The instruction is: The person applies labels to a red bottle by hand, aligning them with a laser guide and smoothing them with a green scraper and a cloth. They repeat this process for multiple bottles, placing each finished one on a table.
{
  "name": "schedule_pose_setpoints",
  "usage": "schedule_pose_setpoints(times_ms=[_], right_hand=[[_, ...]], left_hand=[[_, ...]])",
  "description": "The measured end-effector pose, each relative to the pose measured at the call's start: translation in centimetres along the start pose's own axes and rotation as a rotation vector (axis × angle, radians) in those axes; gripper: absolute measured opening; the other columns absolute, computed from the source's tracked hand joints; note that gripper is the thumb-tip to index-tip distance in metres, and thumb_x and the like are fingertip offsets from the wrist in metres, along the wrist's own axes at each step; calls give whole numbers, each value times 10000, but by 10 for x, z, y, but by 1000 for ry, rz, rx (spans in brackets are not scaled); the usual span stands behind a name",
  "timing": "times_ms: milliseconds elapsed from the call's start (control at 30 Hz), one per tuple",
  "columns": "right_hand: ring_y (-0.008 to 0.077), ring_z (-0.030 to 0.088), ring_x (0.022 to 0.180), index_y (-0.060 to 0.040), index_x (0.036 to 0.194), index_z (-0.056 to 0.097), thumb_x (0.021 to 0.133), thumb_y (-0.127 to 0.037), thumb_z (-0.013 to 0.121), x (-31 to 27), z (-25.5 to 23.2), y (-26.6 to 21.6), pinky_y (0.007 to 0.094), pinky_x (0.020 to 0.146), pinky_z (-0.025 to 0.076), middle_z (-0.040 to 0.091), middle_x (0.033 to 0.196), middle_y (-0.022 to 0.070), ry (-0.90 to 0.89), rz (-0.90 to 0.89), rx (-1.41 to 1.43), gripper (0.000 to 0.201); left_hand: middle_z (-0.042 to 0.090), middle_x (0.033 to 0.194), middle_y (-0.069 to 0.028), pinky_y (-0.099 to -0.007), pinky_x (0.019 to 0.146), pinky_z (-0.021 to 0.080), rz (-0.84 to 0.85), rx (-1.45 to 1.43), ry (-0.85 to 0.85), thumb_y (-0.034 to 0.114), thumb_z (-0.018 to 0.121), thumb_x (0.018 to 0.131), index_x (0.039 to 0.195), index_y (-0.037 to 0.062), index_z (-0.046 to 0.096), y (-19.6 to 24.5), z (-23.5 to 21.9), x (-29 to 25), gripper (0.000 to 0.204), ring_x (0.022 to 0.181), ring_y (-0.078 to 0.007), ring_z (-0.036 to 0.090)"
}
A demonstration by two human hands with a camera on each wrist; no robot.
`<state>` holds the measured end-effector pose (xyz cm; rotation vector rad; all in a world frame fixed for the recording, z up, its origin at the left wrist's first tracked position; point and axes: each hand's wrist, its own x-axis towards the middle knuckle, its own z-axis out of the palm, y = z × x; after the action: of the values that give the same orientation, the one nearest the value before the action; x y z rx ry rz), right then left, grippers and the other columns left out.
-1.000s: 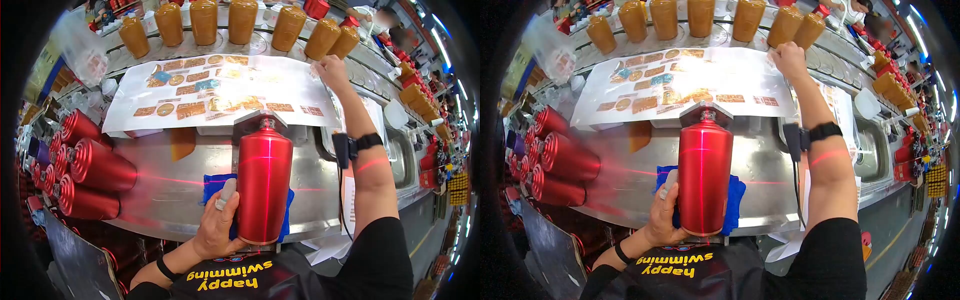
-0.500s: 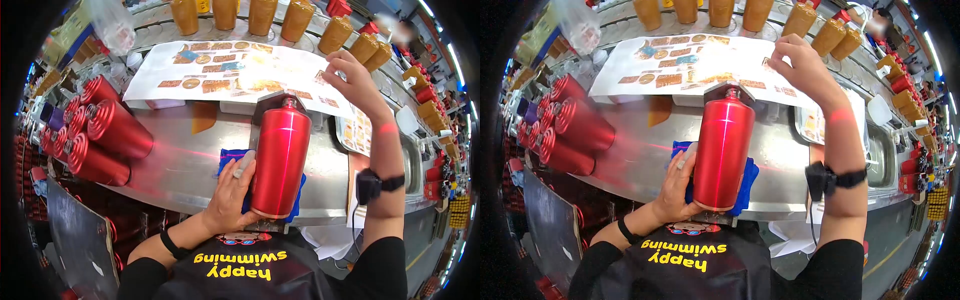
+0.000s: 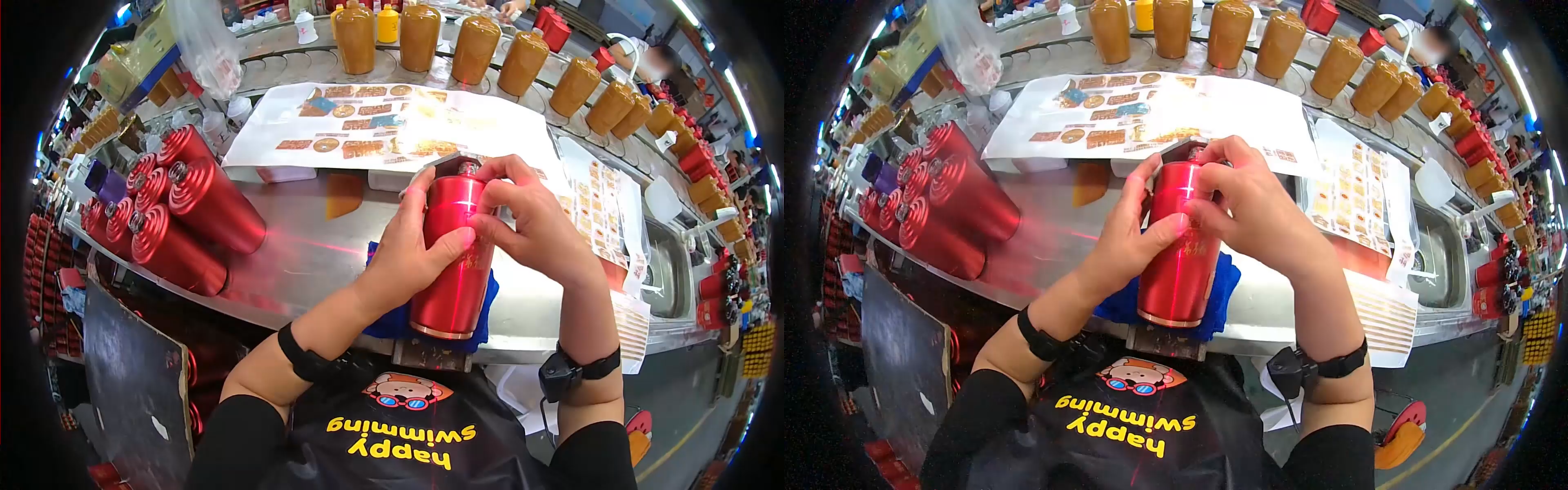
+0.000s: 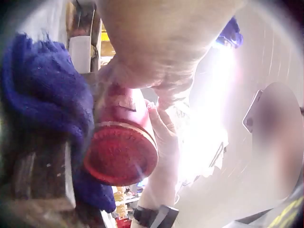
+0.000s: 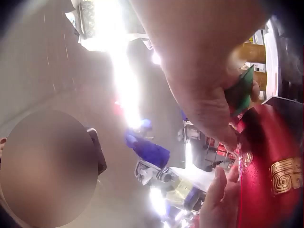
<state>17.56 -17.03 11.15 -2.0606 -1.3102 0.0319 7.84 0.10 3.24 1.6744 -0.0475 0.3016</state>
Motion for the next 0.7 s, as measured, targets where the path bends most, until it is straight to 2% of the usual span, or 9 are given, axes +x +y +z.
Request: schedule_pose_setpoints(times_ms=[100, 133, 233, 267, 367, 400, 500, 600, 700], right_hand=[[291, 559, 1058, -29, 849, 608, 825, -98, 743, -3, 5, 4, 381, 883, 473, 556, 1152, 131, 47, 44, 74, 154], [278, 553, 1065, -20, 865, 603, 855, -108, 718, -5, 7, 2, 356, 886, 466, 557, 1152, 139, 94, 113, 153, 145], [275, 551, 1075, -14, 884, 599, 887, -124, 691, -14, 19, 12, 345, 900, 451, 554, 1147, 146, 345, 130, 115, 143], [271, 549, 1073, -18, 885, 596, 905, -150, 679, -19, 19, 10, 343, 922, 436, 553, 1146, 147, 368, 158, 103, 157], [219, 589, 948, -34, 889, 607, 874, -169, 722, -31, 30, 6, 292, 669, 503, 545, 1124, 145, 411, 186, 157, 178], [195, 581, 941, -56, 871, 604, 860, -174, 739, -33, 34, 8, 266, 618, 492, 544, 1125, 137, 409, 182, 140, 179], [191, 582, 924, -59, 860, 600, 849, -179, 751, -33, 46, 12, 249, 596, 476, 543, 1127, 143, 456, 218, 203, 193], [224, 568, 1010, -56, 851, 600, 846, -203, 754, -32, 52, 22, 289, 745, 471, 542, 1158, 149, 484, 255, 276, 213], [246, 554, 1061, -55, 850, 603, 841, -214, 760, -32, 56, 23, 313, 827, 457, 546, 1165, 153, 499, 293, 357, 224]], left_hand=[[421, 1413, -314, -405, 1092, 373, 20, -7, 24, 308, 693, 893, 1468, -105, 227, -10, 4, 6, 848, 1310, -359, 471], [418, 1415, -315, -402, 1093, 373, 9, -23, 24, 304, 690, 897, 1468, -107, 225, -10, 4, 6, 843, 1311, -358, 471], [431, 1405, -312, -396, 1084, 382, -10, -97, 34, 296, 680, 907, 1462, -110, 235, -7, 5, 7, 819, 1300, -353, 483], [440, 1398, -310, -394, 1080, 386, -9, -97, 36, 298, 679, 908, 1460, -110, 241, -6, 5, 8, 814, 1294, -350, 488], [468, 1377, -299, -394, 1069, 397, 26, -30, 55, 307, 681, 909, 1451, -107, 266, -9, 5, 12, 798, 1273, -341, 506], [477, 1370, -294, -394, 1065, 400, 43, 4, 62, 311, 681, 909, 1447, -105, 275, -11, 5, 14, 793, 1266, -338, 512], [466, 1361, -173, -335, 1085, 363, 11, 28, 15, 245, 657, 939, 1483, -54, 253, -8, 4, 17, 740, 1260, -200, 464], [474, 1351, -165, -326, 1077, 363, -81, -79, -11, 255, 656, 941, 1464, -53, 290, -2, -1, 20, 709, 1251, -197, 463], [486, 1336, -158, -317, 1066, 368, -29, -44, 25, 274, 653, 946, 1445, -52, 321, -6, 2, 20, 682, 1240, -188, 464]])
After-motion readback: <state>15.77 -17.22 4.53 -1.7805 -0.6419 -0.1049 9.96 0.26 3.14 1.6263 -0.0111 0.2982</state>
